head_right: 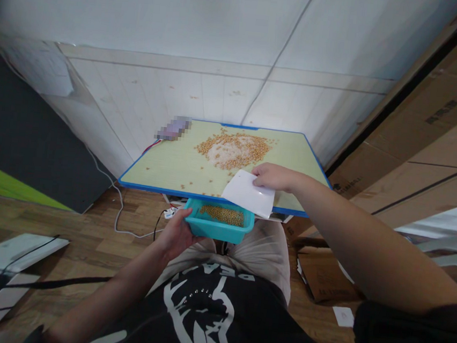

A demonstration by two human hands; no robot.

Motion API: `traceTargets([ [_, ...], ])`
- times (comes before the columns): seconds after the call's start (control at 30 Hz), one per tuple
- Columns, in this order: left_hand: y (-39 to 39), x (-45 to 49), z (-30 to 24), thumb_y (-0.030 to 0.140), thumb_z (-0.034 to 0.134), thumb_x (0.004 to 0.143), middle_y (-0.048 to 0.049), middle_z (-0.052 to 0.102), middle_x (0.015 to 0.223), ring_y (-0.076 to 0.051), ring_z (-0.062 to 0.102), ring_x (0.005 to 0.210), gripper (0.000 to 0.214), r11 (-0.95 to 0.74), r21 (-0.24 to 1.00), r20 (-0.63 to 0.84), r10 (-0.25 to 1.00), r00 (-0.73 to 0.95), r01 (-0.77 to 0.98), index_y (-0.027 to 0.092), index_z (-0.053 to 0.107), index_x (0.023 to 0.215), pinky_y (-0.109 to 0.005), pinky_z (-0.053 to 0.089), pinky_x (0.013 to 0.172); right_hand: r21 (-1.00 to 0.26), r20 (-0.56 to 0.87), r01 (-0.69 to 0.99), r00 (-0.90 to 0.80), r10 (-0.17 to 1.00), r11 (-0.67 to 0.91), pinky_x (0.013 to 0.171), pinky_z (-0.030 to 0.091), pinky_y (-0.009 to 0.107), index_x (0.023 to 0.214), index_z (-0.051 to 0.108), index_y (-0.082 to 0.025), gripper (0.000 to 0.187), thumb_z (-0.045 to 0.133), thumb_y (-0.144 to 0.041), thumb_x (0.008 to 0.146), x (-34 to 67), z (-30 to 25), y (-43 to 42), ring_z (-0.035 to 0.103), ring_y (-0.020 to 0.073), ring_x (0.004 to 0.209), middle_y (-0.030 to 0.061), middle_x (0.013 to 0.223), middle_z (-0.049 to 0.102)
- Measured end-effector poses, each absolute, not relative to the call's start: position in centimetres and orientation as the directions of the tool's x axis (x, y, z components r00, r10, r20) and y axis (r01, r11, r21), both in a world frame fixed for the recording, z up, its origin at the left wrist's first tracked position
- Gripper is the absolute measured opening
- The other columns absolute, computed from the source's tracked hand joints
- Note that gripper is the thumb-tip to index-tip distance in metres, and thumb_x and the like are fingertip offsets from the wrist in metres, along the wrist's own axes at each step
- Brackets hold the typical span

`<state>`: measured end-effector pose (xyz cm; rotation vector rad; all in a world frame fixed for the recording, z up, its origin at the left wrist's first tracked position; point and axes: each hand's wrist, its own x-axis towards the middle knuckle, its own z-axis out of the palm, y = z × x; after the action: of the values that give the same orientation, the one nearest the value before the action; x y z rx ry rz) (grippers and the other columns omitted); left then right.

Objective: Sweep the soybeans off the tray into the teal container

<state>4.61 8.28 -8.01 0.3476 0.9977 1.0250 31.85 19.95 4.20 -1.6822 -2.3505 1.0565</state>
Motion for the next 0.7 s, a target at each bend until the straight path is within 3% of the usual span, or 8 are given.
traceTargets([
  [0.2, 8.3, 4.5, -8.1, 0.038, 0.062, 0.089, -0.0103, 0.077, 0.112, -0.025, 0.071, 0.088, 0.040, 0.514, 0.665, -0.526, 0.837, 0.148, -0.542, 0.021, 0.065, 0.126, -0.036, 0.058, 0.067, -0.613, -0.269, 0.789, -0.247, 0.931, 0.032, 0.063, 0.049, 0.027, 0.093, 0.073, -0.015, 0.021, 0.061, -0.017, 0.076, 33.4, 5.9, 21.9, 0.068, 0.0200, 0.074, 0.0087, 0.090, 0.076],
  [0.4, 8.2, 4.0, -8.4, 0.039, 0.064, 0.087, -0.0108, 0.077, 0.114, -0.029, 0.072, 0.095, 0.044, 0.517, 0.675, -0.535, 0.834, 0.134, -0.526, 0.021, 0.065, 0.127, -0.037, 0.058, 0.069, -0.438, -0.093, 0.899, -0.054, 0.994, 0.008, 0.062, 0.049, 0.027, 0.099, 0.075, -0.013, 0.027, 0.060, -0.012, 0.077, 35.0, 6.2, 24.7, 0.070, 0.0222, 0.081, 0.0118, 0.097, 0.077],
  [0.7, 8.0, 3.2, -8.0, 0.035, 0.064, 0.086, -0.0091, 0.078, 0.109, -0.023, 0.073, 0.087, 0.038, 0.506, 0.663, -0.547, 0.831, 0.105, -0.551, 0.021, 0.067, 0.120, -0.034, 0.058, 0.067, -0.140, 0.014, 0.963, -0.230, 0.973, 0.230, 0.076, 0.049, 0.027, 0.109, 0.075, -0.015, 0.028, 0.060, -0.015, 0.085, 32.8, 6.7, 25.6, 0.069, 0.0239, 0.096, 0.0124, 0.116, 0.077],
])
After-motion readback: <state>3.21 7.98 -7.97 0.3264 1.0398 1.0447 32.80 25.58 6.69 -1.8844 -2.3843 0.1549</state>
